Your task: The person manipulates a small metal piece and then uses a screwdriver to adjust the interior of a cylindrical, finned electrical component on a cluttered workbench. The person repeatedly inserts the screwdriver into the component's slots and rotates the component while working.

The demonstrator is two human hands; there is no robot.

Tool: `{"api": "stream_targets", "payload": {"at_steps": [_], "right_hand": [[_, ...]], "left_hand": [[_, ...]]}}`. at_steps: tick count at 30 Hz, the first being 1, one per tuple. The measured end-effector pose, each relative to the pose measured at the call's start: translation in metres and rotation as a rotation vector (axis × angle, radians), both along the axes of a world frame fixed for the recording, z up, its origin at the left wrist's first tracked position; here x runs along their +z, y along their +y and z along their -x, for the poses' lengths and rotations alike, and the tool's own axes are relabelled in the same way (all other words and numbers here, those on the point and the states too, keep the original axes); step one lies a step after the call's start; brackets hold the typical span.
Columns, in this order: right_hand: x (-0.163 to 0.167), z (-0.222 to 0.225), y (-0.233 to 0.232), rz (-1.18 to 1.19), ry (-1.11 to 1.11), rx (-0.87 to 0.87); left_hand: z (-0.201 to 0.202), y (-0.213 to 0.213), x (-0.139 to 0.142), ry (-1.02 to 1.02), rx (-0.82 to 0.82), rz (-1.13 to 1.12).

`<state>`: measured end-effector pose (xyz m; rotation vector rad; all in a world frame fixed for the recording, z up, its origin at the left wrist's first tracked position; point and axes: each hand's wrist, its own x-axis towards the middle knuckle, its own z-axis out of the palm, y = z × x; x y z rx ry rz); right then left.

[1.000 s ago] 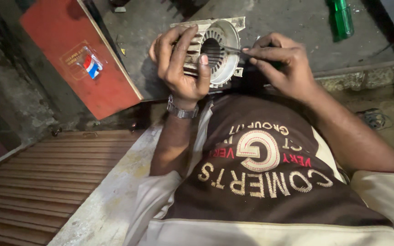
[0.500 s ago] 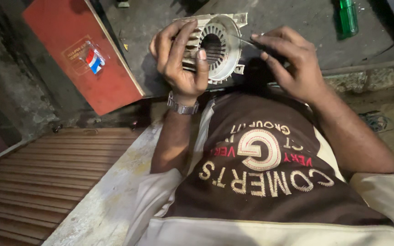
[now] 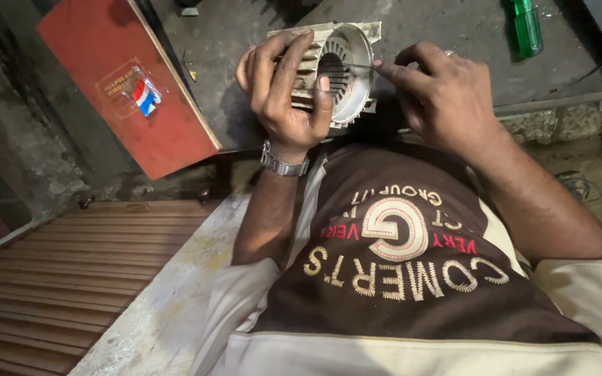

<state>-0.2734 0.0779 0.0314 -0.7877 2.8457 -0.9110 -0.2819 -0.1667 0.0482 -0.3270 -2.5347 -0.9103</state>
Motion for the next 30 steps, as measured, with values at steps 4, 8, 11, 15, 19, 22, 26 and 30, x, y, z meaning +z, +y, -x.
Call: {"api": "stream_targets", "payload": {"at_steps": [4, 8, 11, 15, 19, 22, 26, 30], "right_hand": [[0.007, 0.007, 0.0, -0.166, 0.056, 0.035], [0.023, 0.026, 0.004, -0.248, -0.02, 0.121], [0.037, 0.041, 0.003, -0.202, 0.002, 0.182], [0.051, 0.043, -0.004, -0.15, -0.169, 0.192], [0.059, 0.035, -0.009, -0.102, -0.153, 0.164], [0.061, 0.03, -0.013, -0.08, -0.133, 0.15], [0.065, 0.024, -0.01, -0.071, -0.17, 0.12], [0.072, 0.022, 0.022, 0.04, -0.138, 0.076]], "left_hand": [[-0.001, 0.0, -0.003, 0.018, 0.006, -0.002], [0.0, 0.004, -0.004, 0.005, 0.0, 0.015], [-0.002, 0.012, 0.0, 0.015, -0.004, 0.027], [-0.006, 0.02, 0.01, 0.021, 0.004, 0.047], [-0.004, 0.014, 0.017, 0.005, 0.007, 0.033], [-0.003, 0.008, 0.019, -0.009, 0.0, 0.025], [-0.003, 0.006, 0.02, -0.011, -0.012, 0.006], [-0.003, 0.009, 0.024, 0.008, -0.006, -0.04]]}}
